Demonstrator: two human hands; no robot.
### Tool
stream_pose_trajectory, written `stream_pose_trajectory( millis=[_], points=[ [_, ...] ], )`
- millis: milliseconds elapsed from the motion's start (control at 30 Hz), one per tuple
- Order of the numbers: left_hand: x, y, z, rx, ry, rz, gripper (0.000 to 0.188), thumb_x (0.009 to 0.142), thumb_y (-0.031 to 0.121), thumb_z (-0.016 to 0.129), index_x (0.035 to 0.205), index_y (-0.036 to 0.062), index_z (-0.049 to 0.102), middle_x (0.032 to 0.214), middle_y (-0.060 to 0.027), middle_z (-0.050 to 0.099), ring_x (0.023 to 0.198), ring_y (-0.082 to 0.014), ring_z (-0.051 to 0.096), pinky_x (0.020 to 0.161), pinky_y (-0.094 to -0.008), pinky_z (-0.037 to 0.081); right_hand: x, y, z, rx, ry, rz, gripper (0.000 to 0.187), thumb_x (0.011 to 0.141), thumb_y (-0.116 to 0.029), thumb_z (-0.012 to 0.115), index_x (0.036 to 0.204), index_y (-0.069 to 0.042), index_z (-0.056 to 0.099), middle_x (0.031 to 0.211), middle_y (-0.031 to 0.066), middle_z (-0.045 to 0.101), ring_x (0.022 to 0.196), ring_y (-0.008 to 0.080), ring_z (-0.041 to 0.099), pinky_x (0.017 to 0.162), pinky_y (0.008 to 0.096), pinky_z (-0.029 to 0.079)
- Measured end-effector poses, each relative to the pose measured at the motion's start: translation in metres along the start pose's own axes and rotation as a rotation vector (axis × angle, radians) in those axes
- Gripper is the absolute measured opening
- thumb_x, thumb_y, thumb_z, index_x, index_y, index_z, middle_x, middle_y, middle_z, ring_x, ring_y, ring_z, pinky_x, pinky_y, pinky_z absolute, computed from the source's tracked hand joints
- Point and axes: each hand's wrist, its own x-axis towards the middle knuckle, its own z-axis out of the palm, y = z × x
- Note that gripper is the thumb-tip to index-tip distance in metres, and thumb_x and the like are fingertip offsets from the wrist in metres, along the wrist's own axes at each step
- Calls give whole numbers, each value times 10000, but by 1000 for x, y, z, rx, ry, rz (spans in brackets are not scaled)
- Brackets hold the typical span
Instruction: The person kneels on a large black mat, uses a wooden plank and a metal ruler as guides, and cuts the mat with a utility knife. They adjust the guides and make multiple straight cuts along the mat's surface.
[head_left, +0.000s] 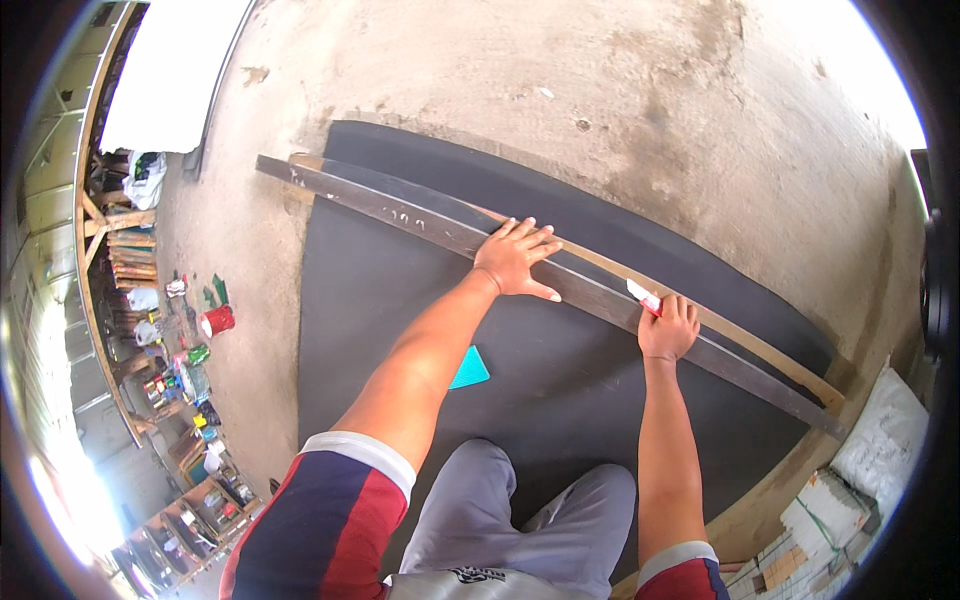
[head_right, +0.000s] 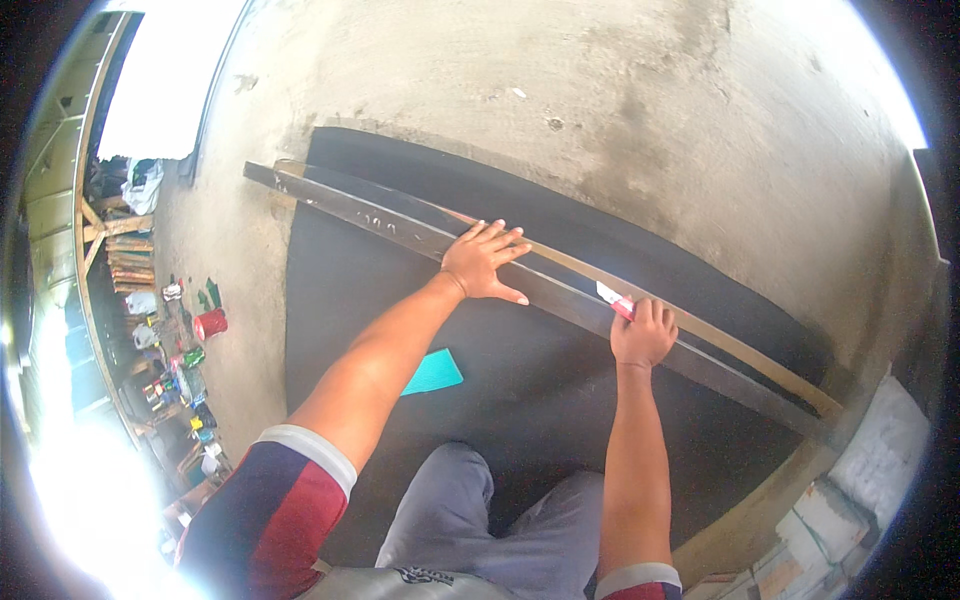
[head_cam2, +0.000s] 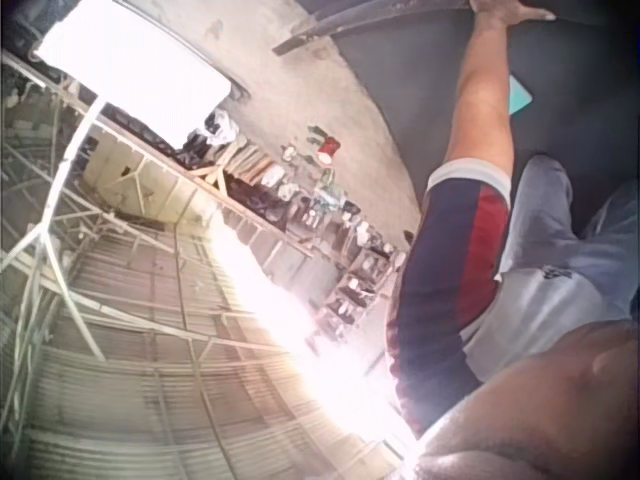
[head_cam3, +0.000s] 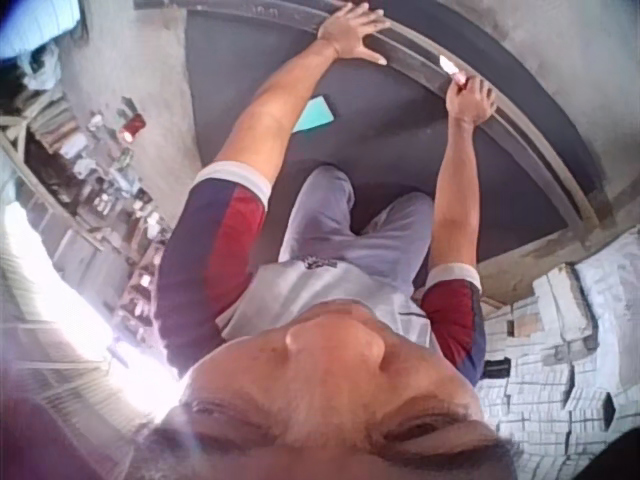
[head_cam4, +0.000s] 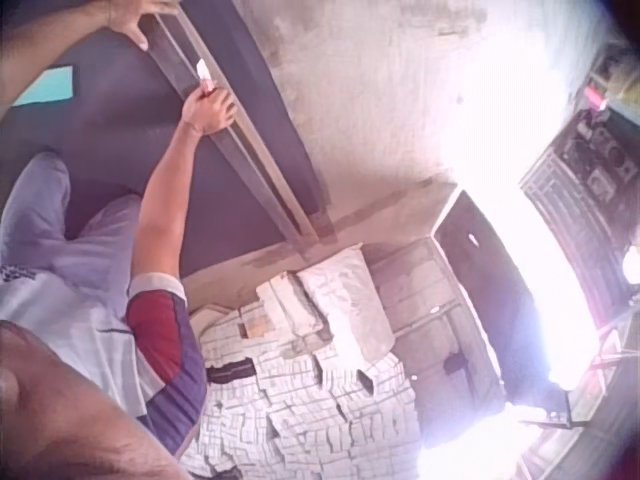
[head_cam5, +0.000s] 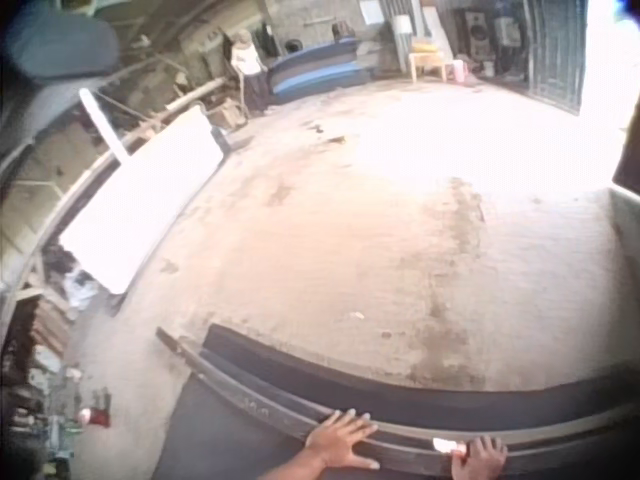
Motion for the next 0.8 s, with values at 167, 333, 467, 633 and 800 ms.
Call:
stream_pose_trajectory(
  millis=[167,333,467,633,800],
  points=[
    [-1,1,7,-7,102,19,1109,709,979,596,1553,260,583,1669,-26,484,1568,-340,386,1310,-521,260,1,2,-2,27,18,-10,236,922,-329,737,861,-120,646,983,64,694,975,340,651,816,489,492],
    [4,5,-7,9,-98,-15,1151,755,1008,492,1648,282,442,1744,-19,355,1615,-327,288,1336,-509,186,3,2,-5,-3,-8,5,253,932,-344,723,836,-120,651,970,59,691,963,324,652,797,473,482],
    [1,2,1,-28,39,-10,1115,688,977,620,1568,294,562,1675,-5,476,1567,-326,392,1321,-513,248,3,2,-3,16,-13,10,234,911,-334,738,845,-124,659,970,43,689,969,312,651,808,471,481],
    [10,3,-8,-79,-9,-49,978,856,924,486,1593,281,515,1663,-2,473,1570,-276,374,1323,-498,223,6,4,-4,0,-23,16,242,897,-347,743,837,-132,650,966,35,678,955,307,642,805,470,478],
    [19,12,1,-201,218,-264,522,1070,597,490,1340,227,739,1378,23,712,1385,-231,575,1258,-561,303,6,2,-6,-2,-47,13,247,894,-357,735,828,-136,646,939,31,665,928,306,634,785,465,474]
  ],
)
